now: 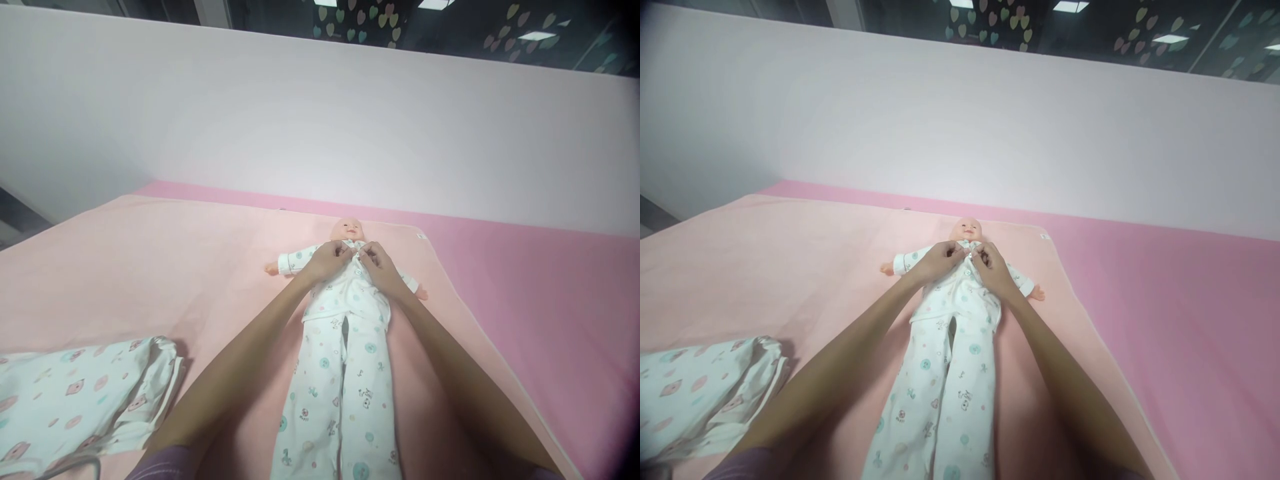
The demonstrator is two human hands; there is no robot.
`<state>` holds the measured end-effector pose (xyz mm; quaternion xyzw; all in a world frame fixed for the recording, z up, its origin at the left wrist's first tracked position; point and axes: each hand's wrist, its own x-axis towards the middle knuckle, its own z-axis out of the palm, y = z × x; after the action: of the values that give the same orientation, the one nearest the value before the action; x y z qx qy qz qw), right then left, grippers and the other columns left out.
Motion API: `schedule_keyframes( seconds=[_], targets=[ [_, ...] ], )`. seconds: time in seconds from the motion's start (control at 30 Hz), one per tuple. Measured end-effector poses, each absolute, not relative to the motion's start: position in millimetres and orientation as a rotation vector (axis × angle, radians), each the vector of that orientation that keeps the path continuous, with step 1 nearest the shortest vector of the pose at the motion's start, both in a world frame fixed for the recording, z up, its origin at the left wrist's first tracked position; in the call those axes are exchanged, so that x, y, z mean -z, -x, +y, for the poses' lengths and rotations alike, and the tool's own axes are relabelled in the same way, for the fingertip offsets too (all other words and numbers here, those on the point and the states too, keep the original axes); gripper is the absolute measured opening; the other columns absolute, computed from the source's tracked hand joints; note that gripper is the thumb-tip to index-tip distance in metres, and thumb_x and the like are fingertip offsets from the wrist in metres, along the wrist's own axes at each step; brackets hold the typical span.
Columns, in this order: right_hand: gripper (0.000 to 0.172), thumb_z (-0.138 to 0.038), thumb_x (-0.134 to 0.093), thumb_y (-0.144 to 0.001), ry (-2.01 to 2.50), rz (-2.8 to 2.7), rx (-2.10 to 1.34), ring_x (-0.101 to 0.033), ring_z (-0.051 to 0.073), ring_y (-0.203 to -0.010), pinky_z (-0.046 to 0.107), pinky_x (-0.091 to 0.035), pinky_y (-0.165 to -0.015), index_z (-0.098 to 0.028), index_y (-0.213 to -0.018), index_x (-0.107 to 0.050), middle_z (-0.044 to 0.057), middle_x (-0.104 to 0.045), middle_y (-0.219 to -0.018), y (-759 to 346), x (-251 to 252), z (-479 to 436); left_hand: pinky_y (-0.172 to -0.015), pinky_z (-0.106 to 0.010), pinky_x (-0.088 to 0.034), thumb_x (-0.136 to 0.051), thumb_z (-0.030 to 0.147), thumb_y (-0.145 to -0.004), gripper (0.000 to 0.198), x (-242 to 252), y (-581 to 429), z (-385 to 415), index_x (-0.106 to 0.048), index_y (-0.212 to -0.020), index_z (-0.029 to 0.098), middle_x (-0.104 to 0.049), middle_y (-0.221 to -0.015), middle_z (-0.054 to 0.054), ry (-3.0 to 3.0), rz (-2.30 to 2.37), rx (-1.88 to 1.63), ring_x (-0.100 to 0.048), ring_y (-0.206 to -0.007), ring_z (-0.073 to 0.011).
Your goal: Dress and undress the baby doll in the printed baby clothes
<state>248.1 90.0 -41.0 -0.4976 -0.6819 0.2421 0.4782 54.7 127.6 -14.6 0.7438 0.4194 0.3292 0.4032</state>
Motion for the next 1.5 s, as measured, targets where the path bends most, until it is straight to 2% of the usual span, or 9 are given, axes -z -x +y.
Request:
schedule_keyframes(
  seconds=[0.2, 0.3, 0.43, 0.63, 0.93, 1.13, 1.23, 1.37, 1.5],
  targets=[
    [0.035, -0.059, -0.057, -0.101, 1.207, -1.565, -0.788, -0.046, 0.017, -0.074, 0.030, -0.043, -0.070, -0.025, -0.093, -0.057, -0.001, -0.051, -0.085, -250.3, 47.7, 93.9, -0.065, -0.029, -0.032, -0.057, 0.053, -0.099, 0.039, 11.8, -54.7, 121.3, -0.047, -0.078, 0.021, -0.045, -0.073, 0.003, -1.917, 1.112, -0.835, -0.041, -0.068, -0.0144],
    [0.036, -0.060, -0.058, -0.099, 1.212, -1.548, -0.805, -0.049, 0.017, -0.077, 0.030, -0.044, -0.072, -0.025, -0.094, -0.058, -0.001, -0.055, -0.088, -252.2, 49.1, 96.0, -0.065, -0.029, -0.034, -0.062, 0.054, -0.097, 0.033, 8.2, -53.2, 116.3, -0.055, -0.089, 0.022, -0.050, -0.077, 0.003, -1.910, 1.129, -0.823, -0.046, -0.069, -0.0147],
    [0.037, -0.062, -0.058, -0.098, 1.237, -1.557, -0.817, -0.050, 0.017, -0.077, 0.030, -0.044, -0.071, -0.025, -0.095, -0.059, -0.001, -0.056, -0.088, -254.1, 48.9, 96.6, -0.065, -0.027, -0.036, -0.071, 0.058, -0.090, 0.038, 5.7, -49.0, 116.5, -0.060, -0.101, 0.023, -0.051, -0.084, 0.003, -1.892, 1.075, -0.777, -0.047, -0.072, -0.0145],
    [0.036, -0.061, -0.055, -0.102, 1.265, -1.673, -0.630, -0.047, 0.018, -0.072, 0.032, -0.041, -0.069, -0.026, -0.095, -0.061, -0.001, -0.055, -0.082, -258.3, 45.6, 93.4, -0.067, -0.027, -0.038, -0.074, 0.042, -0.086, 0.027, 8.8, -47.1, 127.4, -0.067, -0.104, 0.022, -0.050, -0.086, 0.002, -1.863, 1.032, -0.740, -0.048, -0.074, -0.0142],
    [0.030, -0.056, -0.062, -0.098, 1.252, -1.722, -0.724, -0.054, 0.018, -0.079, 0.033, -0.048, -0.075, -0.026, -0.103, -0.065, 0.001, -0.065, -0.093, -262.8, 34.5, 87.1, -0.062, -0.027, -0.034, -0.073, 0.039, -0.084, 0.023, 8.4, -48.5, 127.5, -0.070, -0.098, 0.021, -0.049, -0.078, 0.003, -1.816, 1.064, -0.752, -0.045, -0.068, -0.0132],
    [0.029, -0.051, -0.063, -0.097, 1.272, -1.737, -0.502, -0.061, 0.022, -0.097, 0.036, -0.052, -0.081, -0.025, -0.109, -0.067, 0.007, -0.067, -0.117, -271.3, 30.6, 97.6, -0.065, -0.028, -0.039, -0.070, 0.045, -0.092, 0.027, 9.6, -53.9, 127.3, -0.064, -0.107, 0.023, -0.059, -0.080, 0.002, -1.827, 1.259, -0.864, -0.055, -0.072, -0.0162],
    [0.036, -0.049, -0.066, -0.096, 1.326, -1.741, -0.427, -0.061, 0.024, -0.105, 0.038, -0.053, -0.082, -0.023, -0.120, -0.064, 0.011, -0.066, -0.129, -277.1, 25.1, 115.0, -0.072, -0.029, -0.043, -0.068, 0.040, -0.096, 0.025, 8.9, -53.3, 135.5, -0.061, -0.115, 0.025, -0.067, -0.092, -0.001, -1.965, 1.325, -0.965, -0.062, -0.080, -0.0181],
    [0.038, -0.046, -0.072, -0.091, 1.371, -1.812, -0.581, -0.064, 0.022, -0.094, 0.038, -0.053, -0.084, -0.022, -0.120, -0.065, 0.008, -0.073, -0.116, -287.1, 18.6, 135.4, -0.081, -0.032, -0.046, -0.062, 0.035, -0.100, 0.015, 8.0, -50.3, 148.4, -0.068, -0.112, 0.027, -0.070, -0.110, -0.004, -2.171, 1.251, -0.966, -0.065, -0.090, -0.0200],
    [0.028, -0.047, -0.067, -0.094, 1.362, -1.907, -0.621, -0.061, 0.022, -0.091, 0.037, -0.050, -0.084, -0.024, -0.110, -0.073, 0.004, -0.075, -0.106, -292.8, 17.8, 139.3, -0.084, -0.033, -0.046, -0.061, 0.033, -0.101, 0.015, 8.7, -52.3, 154.4, -0.072, -0.110, 0.027, -0.070, -0.108, -0.005, -2.260, 1.243, -0.941, -0.065, -0.094, -0.0226]
  ],
)
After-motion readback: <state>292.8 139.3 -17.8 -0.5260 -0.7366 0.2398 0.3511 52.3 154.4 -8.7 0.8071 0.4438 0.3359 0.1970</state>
